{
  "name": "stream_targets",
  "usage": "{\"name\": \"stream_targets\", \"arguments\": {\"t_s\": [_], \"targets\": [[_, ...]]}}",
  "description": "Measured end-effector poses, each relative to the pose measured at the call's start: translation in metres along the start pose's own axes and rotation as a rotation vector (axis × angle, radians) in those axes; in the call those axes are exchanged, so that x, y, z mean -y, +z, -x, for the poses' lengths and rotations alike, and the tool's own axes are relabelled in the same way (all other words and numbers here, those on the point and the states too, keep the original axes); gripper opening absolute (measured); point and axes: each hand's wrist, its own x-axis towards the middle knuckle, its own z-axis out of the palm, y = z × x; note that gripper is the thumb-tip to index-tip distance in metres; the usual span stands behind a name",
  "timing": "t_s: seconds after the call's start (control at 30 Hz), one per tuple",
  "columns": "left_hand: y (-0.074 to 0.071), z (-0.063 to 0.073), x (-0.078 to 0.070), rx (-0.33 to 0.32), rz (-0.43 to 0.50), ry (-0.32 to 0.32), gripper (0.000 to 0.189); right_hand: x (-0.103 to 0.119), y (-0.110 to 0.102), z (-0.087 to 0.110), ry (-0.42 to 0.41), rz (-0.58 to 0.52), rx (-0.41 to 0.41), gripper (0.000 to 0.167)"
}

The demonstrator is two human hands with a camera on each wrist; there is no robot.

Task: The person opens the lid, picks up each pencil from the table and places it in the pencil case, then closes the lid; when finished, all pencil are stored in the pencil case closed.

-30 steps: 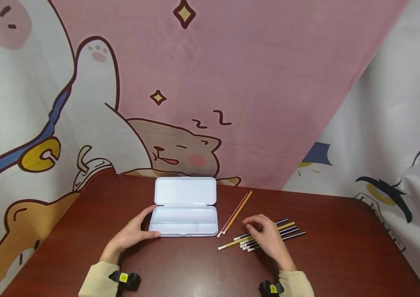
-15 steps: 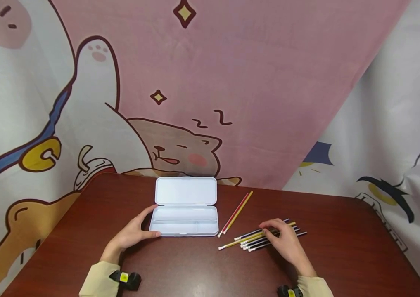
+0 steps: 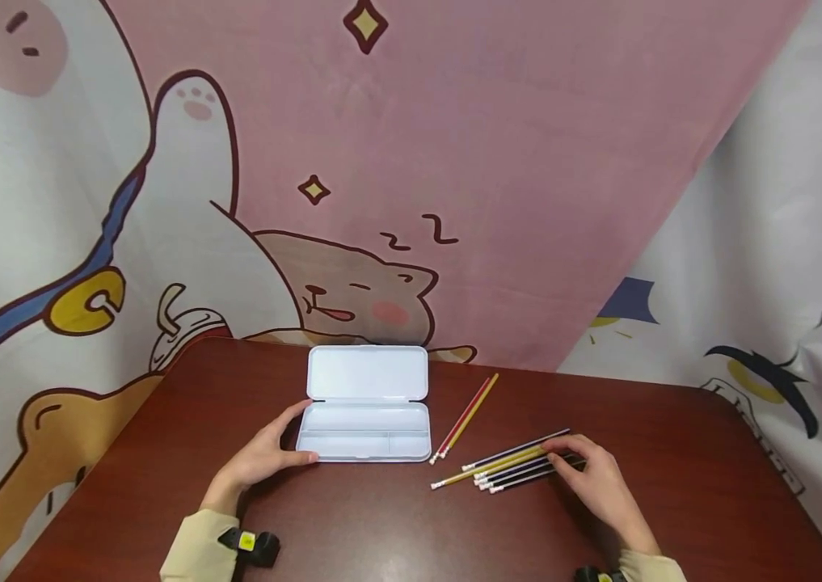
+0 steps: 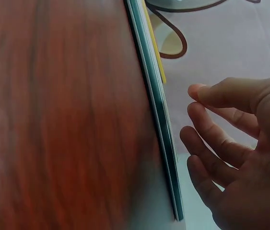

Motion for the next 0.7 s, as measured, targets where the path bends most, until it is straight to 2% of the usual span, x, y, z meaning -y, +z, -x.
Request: {"name": "stream_targets", "arguments": {"t_s": [0.2,0.5,0.7], "targets": [[0.001,0.0,0.0,-0.002,0.001,0.002,0.092,-0.007,-0.006,0.003,-0.023,-0.017,-0.012,0.016],[0.001,0.0,0.0,0.002,0.0,0.009,0.092,-0.018,-0.015,0.005,-0.005,-0.028,-0.006,0.016],[0.0,0.0,0.0,0.001,0.004,0.006,0.091,-0.027,-0.021,0.006,0.035,-0.002,0.038,0.016]]}}
